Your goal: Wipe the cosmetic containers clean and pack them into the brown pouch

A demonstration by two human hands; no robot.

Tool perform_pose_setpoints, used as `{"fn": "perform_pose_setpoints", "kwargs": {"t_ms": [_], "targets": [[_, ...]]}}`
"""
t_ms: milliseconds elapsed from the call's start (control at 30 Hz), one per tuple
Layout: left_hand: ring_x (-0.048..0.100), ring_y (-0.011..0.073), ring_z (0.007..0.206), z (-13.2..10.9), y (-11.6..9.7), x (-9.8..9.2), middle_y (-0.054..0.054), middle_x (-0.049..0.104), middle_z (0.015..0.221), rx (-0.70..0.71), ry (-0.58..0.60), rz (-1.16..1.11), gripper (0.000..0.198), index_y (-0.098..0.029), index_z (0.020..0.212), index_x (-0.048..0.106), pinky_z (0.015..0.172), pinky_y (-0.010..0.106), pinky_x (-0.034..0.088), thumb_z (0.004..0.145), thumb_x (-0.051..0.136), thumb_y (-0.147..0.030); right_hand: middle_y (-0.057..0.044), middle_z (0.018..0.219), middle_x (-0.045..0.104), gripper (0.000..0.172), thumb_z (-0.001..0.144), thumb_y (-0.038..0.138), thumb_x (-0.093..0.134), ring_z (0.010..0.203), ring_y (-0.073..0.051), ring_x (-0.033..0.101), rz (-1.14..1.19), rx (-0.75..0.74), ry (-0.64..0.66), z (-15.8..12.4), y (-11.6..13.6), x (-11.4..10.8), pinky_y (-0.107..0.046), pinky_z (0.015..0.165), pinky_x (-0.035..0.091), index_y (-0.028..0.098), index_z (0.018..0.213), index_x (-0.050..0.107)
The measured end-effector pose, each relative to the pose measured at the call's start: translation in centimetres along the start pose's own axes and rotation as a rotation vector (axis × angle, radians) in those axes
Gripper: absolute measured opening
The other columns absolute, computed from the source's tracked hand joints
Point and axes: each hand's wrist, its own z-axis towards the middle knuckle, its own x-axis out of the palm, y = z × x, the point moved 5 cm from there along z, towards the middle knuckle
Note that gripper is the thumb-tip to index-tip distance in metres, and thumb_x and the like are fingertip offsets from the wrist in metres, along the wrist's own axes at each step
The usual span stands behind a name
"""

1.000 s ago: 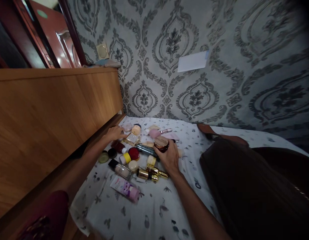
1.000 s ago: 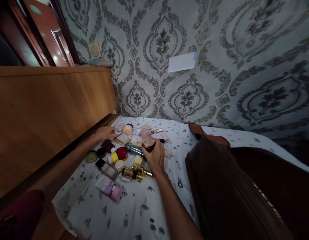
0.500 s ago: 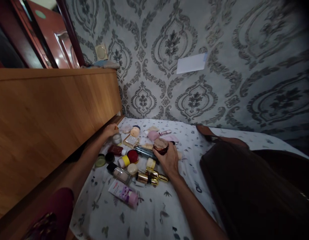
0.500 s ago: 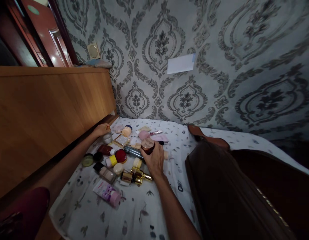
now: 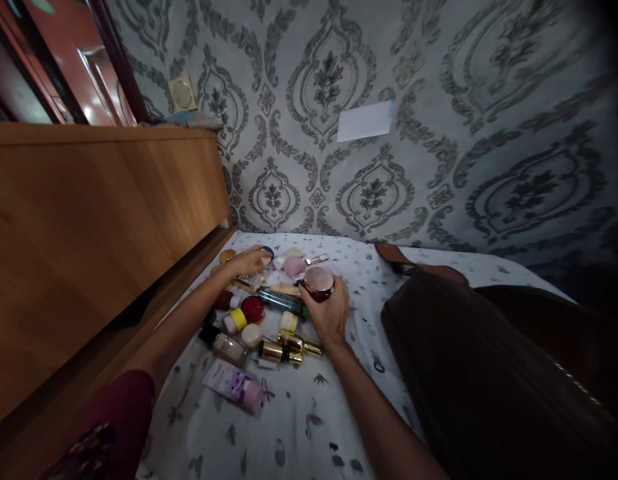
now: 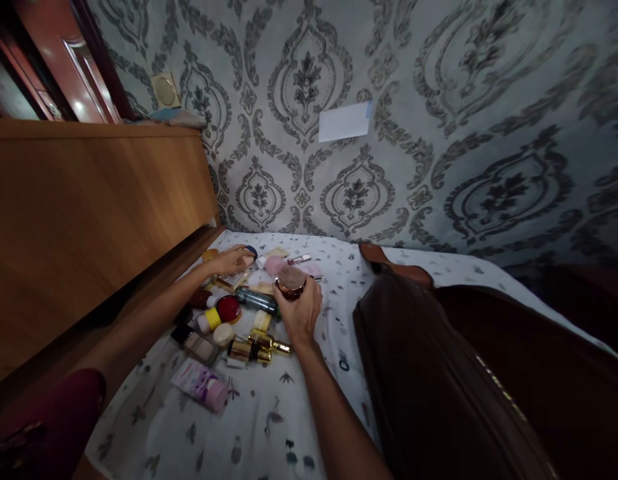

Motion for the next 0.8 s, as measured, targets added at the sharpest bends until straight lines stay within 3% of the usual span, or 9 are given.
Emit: {"fn": "perform_pose_setpoints", "kwargs": {"t_ms": [100, 200, 300, 367, 467, 600, 700, 800], "targets": [[0.041, 0.0252, 0.138, -0.2, -2.3, 0.3, 0.009, 0.055, 0.141, 0.088, 0.028, -0.041, 0.044, -0.022, 0.128, 0.060, 0.114, 0.036, 0.033, 0.087, 0.057, -0.034, -0.013, 0.104, 0.064, 0.057, 0.069, 0.053, 0.072, 0.098, -0.030, 0.059, 0.003, 0.079, -0.093, 0.3, -0.8, -0.6, -0.044, 0.089, 0.046, 0.017, 0.110, 0.053], [0.028, 0.0280, 0.146, -1.7, -4.9, 0.8, 0.010, 0.043, 0.152, 0.179, 0.029, -0.060, 0.051, -0.025, 0.139, 0.052, 0.118, 0.043, 0.023, 0.092, 0.053, -0.044, -0.016, 0.109, 0.064, 0.061, 0.070, 0.053, 0.071, 0.100, -0.031, 0.060, 0.044, 0.169, -0.150, 0.5, -1.5, -1.1, -0.045, 0.091, 0.046, 0.016, 0.113, 0.050], [0.020, 0.0311, 0.149, -3.6, -7.8, 2.6, 0.006, 0.029, 0.161, 0.332, 0.100, -0.022, 0.062, -0.033, 0.145, 0.044, 0.120, 0.049, 0.014, 0.089, 0.057, -0.056, -0.018, 0.110, 0.063, 0.060, 0.069, 0.054, 0.071, 0.103, -0.032, 0.060, 0.078, 0.246, -0.212, 0.8, -2.2, -1.5, -0.045, 0.092, 0.046, 0.015, 0.110, 0.050], [0.021, 0.0292, 0.149, -3.9, -9.0, 3.9, 0.004, 0.031, 0.161, 0.384, 0.157, 0.008, 0.061, -0.036, 0.145, 0.043, 0.120, 0.048, 0.012, 0.090, 0.055, -0.057, -0.017, 0.108, 0.063, 0.058, 0.068, 0.055, 0.071, 0.100, -0.031, 0.060, 0.099, 0.293, -0.256, 0.9, -2.7, -1.7, -0.044, 0.090, 0.048, 0.016, 0.106, 0.050], [0.024, 0.0277, 0.148, -2.6, -9.1, 4.1, 0.004, 0.036, 0.158, 0.339, 0.117, 0.056, 0.049, -0.033, 0.142, 0.048, 0.118, 0.048, 0.017, 0.096, 0.046, -0.050, -0.015, 0.102, 0.063, 0.055, 0.067, 0.056, 0.070, 0.094, -0.028, 0.061, 0.123, 0.371, -0.306, 1.0, -3.6, -1.8, -0.042, 0.087, 0.050, 0.018, 0.100, 0.049], [0.033, 0.0309, 0.142, -1.6, -8.6, 2.6, 0.011, 0.044, 0.152, 0.247, 0.031, 0.091, 0.038, -0.024, 0.126, 0.063, 0.114, 0.049, 0.024, 0.100, 0.039, -0.040, -0.012, 0.099, 0.063, 0.052, 0.064, 0.054, 0.070, 0.091, -0.027, 0.061, 0.152, 0.505, -0.296, 1.0, -5.0, -1.7, -0.043, 0.086, 0.050, 0.020, 0.096, 0.047], [0.035, 0.0298, 0.142, -4.5, -9.4, 1.7, 0.012, 0.043, 0.152, 0.254, 0.037, 0.054, 0.043, -0.025, 0.135, 0.055, 0.115, 0.046, 0.026, 0.100, 0.039, -0.043, -0.012, 0.101, 0.062, 0.052, 0.064, 0.052, 0.071, 0.092, -0.027, 0.060, 0.175, 0.560, -0.274, 0.9, -5.6, -1.6, -0.043, 0.087, 0.049, 0.020, 0.096, 0.046], [0.025, 0.0312, 0.147, -10.4, -11.5, 2.2, 0.008, 0.028, 0.161, 0.318, 0.187, 0.037, 0.062, -0.033, 0.150, 0.035, 0.117, 0.049, 0.023, 0.094, 0.046, -0.058, -0.009, 0.099, 0.061, 0.052, 0.062, 0.051, 0.072, 0.091, -0.025, 0.059, 0.207, 0.555, -0.280, 0.8, -5.4, -1.5, -0.042, 0.089, 0.049, 0.020, 0.095, 0.047]]}}
